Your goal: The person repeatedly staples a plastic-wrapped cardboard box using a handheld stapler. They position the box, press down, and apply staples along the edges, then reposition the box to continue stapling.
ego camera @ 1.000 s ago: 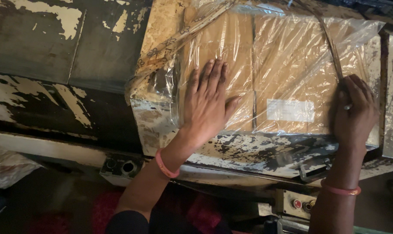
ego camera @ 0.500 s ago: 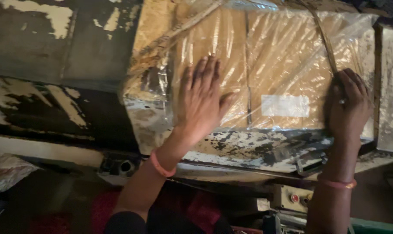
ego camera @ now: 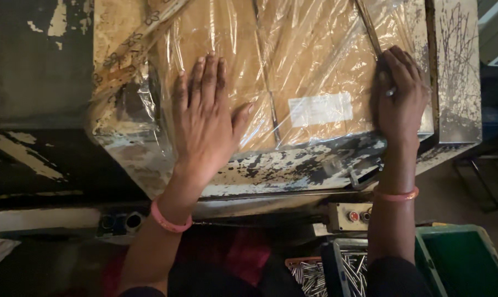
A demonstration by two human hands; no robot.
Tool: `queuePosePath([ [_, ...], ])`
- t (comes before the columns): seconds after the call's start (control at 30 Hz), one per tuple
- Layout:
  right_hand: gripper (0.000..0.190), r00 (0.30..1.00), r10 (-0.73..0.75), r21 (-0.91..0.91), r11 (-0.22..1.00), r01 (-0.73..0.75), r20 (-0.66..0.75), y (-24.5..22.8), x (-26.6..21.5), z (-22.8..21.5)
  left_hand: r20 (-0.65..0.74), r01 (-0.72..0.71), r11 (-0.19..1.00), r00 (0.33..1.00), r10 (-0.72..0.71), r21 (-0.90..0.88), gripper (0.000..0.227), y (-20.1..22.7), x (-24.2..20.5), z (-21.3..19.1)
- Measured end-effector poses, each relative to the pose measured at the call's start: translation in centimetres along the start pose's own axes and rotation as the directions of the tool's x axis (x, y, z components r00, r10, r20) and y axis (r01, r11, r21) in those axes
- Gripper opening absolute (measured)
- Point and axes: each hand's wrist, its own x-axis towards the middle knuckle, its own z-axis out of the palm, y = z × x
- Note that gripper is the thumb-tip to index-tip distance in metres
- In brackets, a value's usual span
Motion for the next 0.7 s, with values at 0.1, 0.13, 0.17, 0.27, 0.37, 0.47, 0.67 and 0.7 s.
queuePosePath([
  [0.1, 0.038, 1.000, -0.001, -0.025, 1.000, 0.001, -0.002, 0.11, 0.04, 0.12, -0.016, -0.019, 1.000, 1.000, 0.019, 0.025, 0.084, -0.18, 0.16, 0.31],
  [0.13, 0.039, 1.000, 0.000, -0.032, 0.999, 0.000, 0.002, 0.12, 0.06, 0.16, -0.014, -0.018, 1.000, 1.000, 0.018, 0.019, 0.084, -0.23, 0.13, 0.38],
  [0.17, 0.040, 1.000, 0.000, -0.039, 0.999, 0.000, 0.005, 0.13, 0.04, 0.16, -0.012, -0.016, 1.000, 1.000, 0.017, 0.014, 0.084, -0.27, 0.12, 0.43],
  [0.27, 0.036, 1.000, 0.015, -0.011, 1.000, -0.015, 0.007, 0.19, -0.18, 0.04, 0.004, -0.003, 1.000, 1.000, 0.003, 0.008, 0.084, -0.26, 0.09, 0.50],
  [0.37, 0.037, 1.000, 0.008, -0.002, 1.000, -0.008, -0.012, 0.34, -0.08, 0.26, 0.005, -0.010, 0.999, 1.000, 0.010, 0.045, 0.082, -0.25, 0.03, 0.45],
  [0.47, 0.033, 1.000, -0.007, -0.008, 1.000, 0.007, -0.028, 0.42, -0.02, 0.47, 0.032, 0.005, 0.998, 0.999, -0.007, 0.056, 0.082, -0.26, 0.07, 0.37],
  [0.67, 0.033, 1.000, 0.000, 0.001, 1.000, 0.001, -0.024, 0.51, -0.17, 0.38, 0.001, -0.010, 0.999, 1.000, 0.010, 0.038, 0.083, -0.16, -0.07, 0.35],
  [0.7, 0.035, 1.000, -0.002, 0.004, 1.000, 0.002, -0.023, 0.51, -0.18, 0.34, 0.014, -0.007, 0.999, 1.000, 0.006, 0.041, 0.082, -0.16, -0.07, 0.38],
])
